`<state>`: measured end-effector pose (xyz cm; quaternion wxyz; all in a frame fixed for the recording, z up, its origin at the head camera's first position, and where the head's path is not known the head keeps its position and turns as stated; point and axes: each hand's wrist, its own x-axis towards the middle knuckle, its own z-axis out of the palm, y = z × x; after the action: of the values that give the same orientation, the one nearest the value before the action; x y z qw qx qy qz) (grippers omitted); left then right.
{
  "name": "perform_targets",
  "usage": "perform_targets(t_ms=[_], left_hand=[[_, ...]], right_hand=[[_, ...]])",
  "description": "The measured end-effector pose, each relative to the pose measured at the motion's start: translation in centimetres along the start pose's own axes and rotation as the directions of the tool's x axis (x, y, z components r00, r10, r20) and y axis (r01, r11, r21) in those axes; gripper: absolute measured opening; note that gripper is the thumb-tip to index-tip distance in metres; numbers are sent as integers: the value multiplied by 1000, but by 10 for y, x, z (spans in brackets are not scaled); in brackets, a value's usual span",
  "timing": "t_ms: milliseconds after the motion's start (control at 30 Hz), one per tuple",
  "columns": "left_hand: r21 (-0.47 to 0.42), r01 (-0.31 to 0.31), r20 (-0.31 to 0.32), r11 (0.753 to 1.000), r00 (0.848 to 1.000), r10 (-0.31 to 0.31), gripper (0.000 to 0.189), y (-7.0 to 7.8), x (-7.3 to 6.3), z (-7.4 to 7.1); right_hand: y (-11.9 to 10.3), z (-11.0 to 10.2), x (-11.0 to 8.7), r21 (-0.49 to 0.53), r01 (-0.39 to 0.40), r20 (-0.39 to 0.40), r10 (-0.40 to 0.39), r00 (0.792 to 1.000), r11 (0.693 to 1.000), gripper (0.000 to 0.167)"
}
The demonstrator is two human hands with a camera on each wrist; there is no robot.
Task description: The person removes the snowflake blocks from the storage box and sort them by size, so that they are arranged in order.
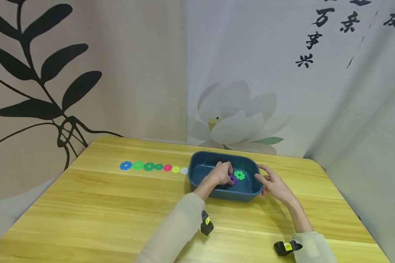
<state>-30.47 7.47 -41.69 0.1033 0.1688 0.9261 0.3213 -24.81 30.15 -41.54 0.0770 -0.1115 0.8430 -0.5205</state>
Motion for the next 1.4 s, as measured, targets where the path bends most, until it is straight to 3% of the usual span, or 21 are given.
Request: perform_targets(t_ms=[100, 200, 400, 533, 800, 1167, 1267, 1400], left_hand=[[-37, -9, -22, 999, 1000, 9, 28, -1, -2, -1], [-83, -58, -56, 995, 997, 54, 18, -3, -4, -4], [-246, -149, -133, 958, 984, 119, 16, -6, -13, -14], [-332, -166, -183, 928, 977, 109, 15, -9, -19, -24], [-394, -223, -296, 892, 949, 107, 17, -28, -29, -47], [-526, -218, -326, 822, 944, 41, 20, -54, -53, -84], [-537, -220, -340, 815, 940, 30, 21, -64, -58, -93], [-528, -207, -357, 823, 934, 5, 23, -84, -63, -104]], right_hand=[[-1, 0, 0, -7, -1, 0, 1, 1000, 1000, 61], [-1, 1, 0, -9, -2, 1, 2, 1000, 1000, 62], [-2, 1, 0, -3, -6, 1, 6, 1000, 1000, 63], [-2, 1, 0, -7, -8, -1, 8, 1000, 1000, 63], [-1, 0, -1, 13, -3, 5, 3, 1000, 1000, 63], [0, 0, -1, 18, -15, -3, 15, 1000, 1000, 64], [0, -1, -1, 15, -18, -6, 18, 1000, 1000, 64], [0, -1, -1, 18, -19, -7, 20, 1000, 1000, 64]])
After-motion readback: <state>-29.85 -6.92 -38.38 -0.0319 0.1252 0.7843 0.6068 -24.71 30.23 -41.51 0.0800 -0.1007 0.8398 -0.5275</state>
